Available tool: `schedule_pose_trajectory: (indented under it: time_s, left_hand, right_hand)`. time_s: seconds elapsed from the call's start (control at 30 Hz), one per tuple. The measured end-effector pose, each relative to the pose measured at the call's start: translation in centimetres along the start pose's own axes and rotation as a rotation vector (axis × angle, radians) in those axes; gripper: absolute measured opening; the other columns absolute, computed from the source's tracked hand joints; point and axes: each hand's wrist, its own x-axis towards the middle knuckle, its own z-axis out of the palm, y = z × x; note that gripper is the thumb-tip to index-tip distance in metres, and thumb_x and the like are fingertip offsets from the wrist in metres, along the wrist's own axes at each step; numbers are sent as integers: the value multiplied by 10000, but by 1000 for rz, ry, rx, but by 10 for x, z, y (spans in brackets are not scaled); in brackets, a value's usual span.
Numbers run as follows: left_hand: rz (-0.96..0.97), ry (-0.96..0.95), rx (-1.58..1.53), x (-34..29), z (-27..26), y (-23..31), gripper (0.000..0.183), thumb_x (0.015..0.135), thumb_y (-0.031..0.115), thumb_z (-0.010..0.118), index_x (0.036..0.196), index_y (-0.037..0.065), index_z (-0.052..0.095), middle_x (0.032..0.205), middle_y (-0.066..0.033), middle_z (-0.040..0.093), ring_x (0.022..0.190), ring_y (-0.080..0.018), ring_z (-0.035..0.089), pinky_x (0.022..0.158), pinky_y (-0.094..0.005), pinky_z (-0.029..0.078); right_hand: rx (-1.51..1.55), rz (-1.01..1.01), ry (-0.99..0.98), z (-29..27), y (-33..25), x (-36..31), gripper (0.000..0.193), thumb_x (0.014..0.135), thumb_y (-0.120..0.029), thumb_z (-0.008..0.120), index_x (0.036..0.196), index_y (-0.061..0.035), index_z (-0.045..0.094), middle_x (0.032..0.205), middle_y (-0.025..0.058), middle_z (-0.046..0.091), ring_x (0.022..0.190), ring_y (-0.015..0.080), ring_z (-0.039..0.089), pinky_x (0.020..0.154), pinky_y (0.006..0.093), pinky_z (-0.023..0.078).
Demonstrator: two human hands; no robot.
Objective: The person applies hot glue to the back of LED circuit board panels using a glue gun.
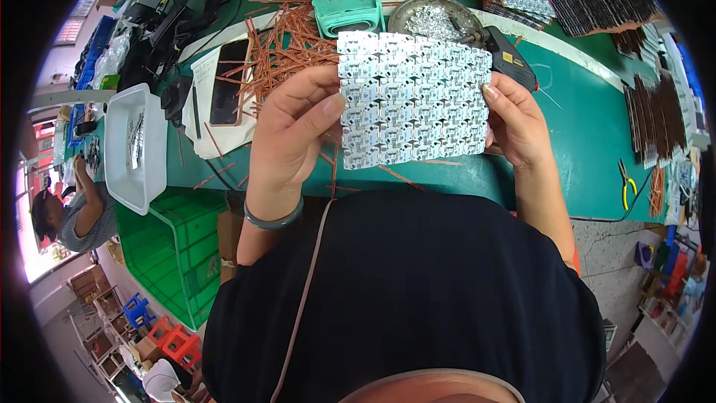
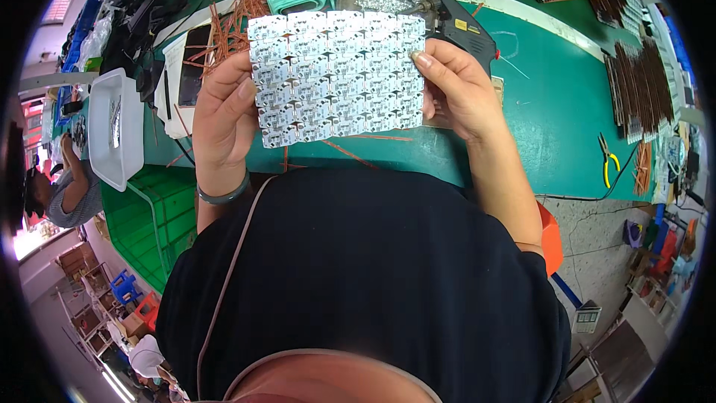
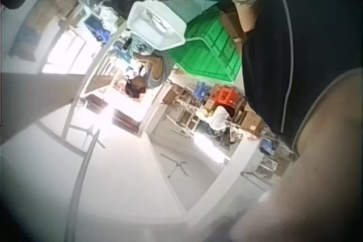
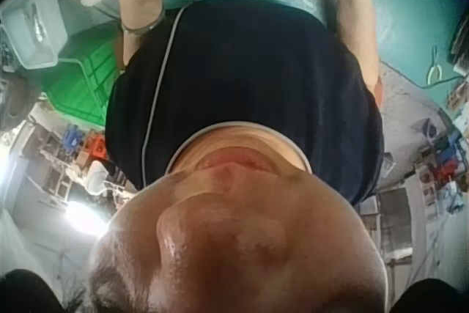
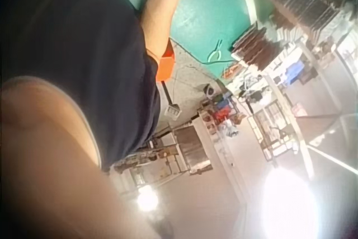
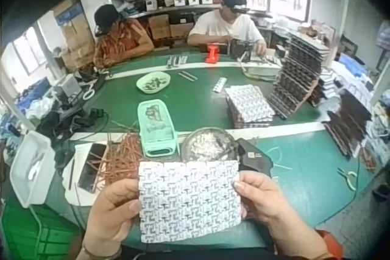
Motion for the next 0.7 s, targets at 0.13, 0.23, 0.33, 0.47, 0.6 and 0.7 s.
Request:
schedule_pose_trajectory:
  time_s: [0.13,0.23,0.33,0.47,0.6,0.7]
  left_hand:
    - [-25,6,-59,1,2,-1,305,859,34,507,1145,-59,464,993,-117,597,864,-129,589,718,-220,479]
    - [-9,54,-116,4,17,-2,312,859,26,500,1156,-58,453,1021,-119,587,922,-139,569,794,-243,448]
    - [66,99,29,6,19,-10,315,857,7,489,1162,-59,448,1043,-118,581,960,-147,553,849,-262,419]
    - [79,176,201,4,-1,-10,323,848,-20,480,1167,-65,451,1058,-109,578,968,-138,548,860,-260,410]
    - [14,154,127,3,-2,-5,325,843,-22,488,1163,-68,459,1059,-108,577,965,-131,544,857,-252,406]
    - [-24,94,167,6,11,-8,321,838,-23,491,1154,-67,457,1062,-116,571,959,-128,542,842,-244,406]
  right_hand:
    - [-21,7,53,5,0,0,165,895,-177,502,905,-24,563,601,-13,542,435,30,453,397,157,340]
    - [-62,-20,66,7,3,0,160,894,-184,509,883,-34,562,586,-19,537,435,28,453,399,157,336]
    - [-129,0,75,4,1,-4,137,881,-176,537,888,-42,563,602,-10,548,486,28,480,437,159,360]
    - [-859,-447,489,-30,-21,-5,244,779,-235,670,818,-7,592,670,44,588,607,106,537,549,244,438]
    - [-1455,-54,630,-38,-36,-2,548,661,-402,739,976,6,553,677,92,592,642,203,580,573,300,460]
    - [-1485,0,616,-48,-30,-1,694,607,-441,766,1057,14,497,738,123,595,678,241,599,591,324,475]
